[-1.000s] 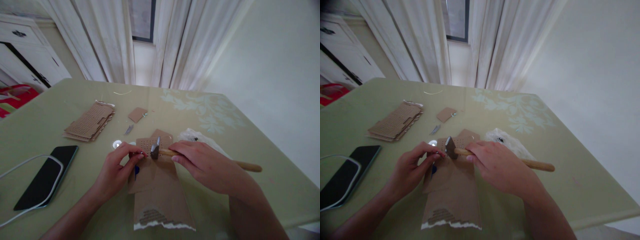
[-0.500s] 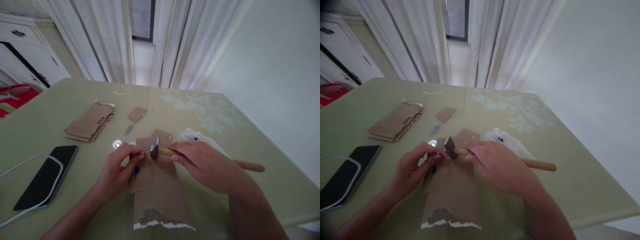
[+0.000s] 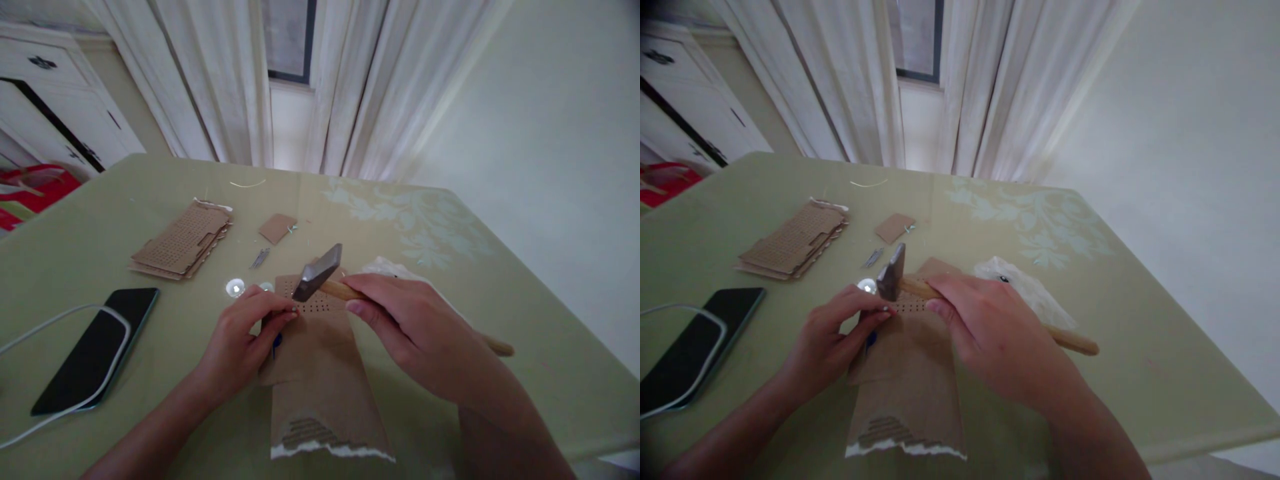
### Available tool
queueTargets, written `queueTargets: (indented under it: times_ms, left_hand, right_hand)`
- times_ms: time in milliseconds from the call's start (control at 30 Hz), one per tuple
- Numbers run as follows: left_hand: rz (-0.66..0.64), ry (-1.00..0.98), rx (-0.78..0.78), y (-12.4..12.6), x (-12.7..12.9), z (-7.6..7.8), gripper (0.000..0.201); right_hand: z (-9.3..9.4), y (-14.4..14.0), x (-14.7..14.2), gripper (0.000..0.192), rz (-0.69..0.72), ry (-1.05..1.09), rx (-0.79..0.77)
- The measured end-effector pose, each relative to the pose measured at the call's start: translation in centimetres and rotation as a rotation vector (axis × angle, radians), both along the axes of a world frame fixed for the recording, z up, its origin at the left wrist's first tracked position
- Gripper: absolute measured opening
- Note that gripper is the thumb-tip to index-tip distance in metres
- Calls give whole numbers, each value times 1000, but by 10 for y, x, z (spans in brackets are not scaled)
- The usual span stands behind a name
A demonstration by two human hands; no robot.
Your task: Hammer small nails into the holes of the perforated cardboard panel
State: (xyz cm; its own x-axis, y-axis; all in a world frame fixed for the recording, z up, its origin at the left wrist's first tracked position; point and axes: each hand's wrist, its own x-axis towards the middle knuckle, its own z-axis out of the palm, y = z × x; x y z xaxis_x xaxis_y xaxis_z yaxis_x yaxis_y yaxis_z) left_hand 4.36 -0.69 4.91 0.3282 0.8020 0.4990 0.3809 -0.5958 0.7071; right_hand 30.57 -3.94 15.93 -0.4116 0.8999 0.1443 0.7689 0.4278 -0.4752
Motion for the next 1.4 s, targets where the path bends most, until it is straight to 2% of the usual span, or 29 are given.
queueTargets:
  times_ms: [100,267,433,600,800,933,1133,1267,1400]
  left_hand:
    - [-3,5,-2,0,-1,-1,15]
    - [-21,9,-4,0,-2,-6,14]
    - [-11,8,-69,-1,-2,-5,16]
    - [-42,6,-103,-1,-3,-3,15]
    - [-52,58,-145,0,-6,-4,7]
    - [-68,74,-165,1,-7,-3,33]
    - [-66,99,-149,1,-8,-5,37]
    - [-48,128,-123,-1,-9,-6,36]
    - [-26,155,-53,0,-12,-6,31]
  right_hand:
    - [-1,-2,0,25,-12,42,9]
    - [-3,-7,0,26,40,-82,12]
    - [-1,-8,-2,31,27,12,26]
    - [-5,-6,-2,30,38,-131,-23]
    - [-4,-5,-3,29,12,-42,-27]
    - [-10,-3,-6,26,40,-177,-109]
    - [-10,-3,-7,28,32,-98,-68]
    - [-10,-2,-7,26,74,-194,-137]
    - [-8,-2,-2,28,42,-190,-93]
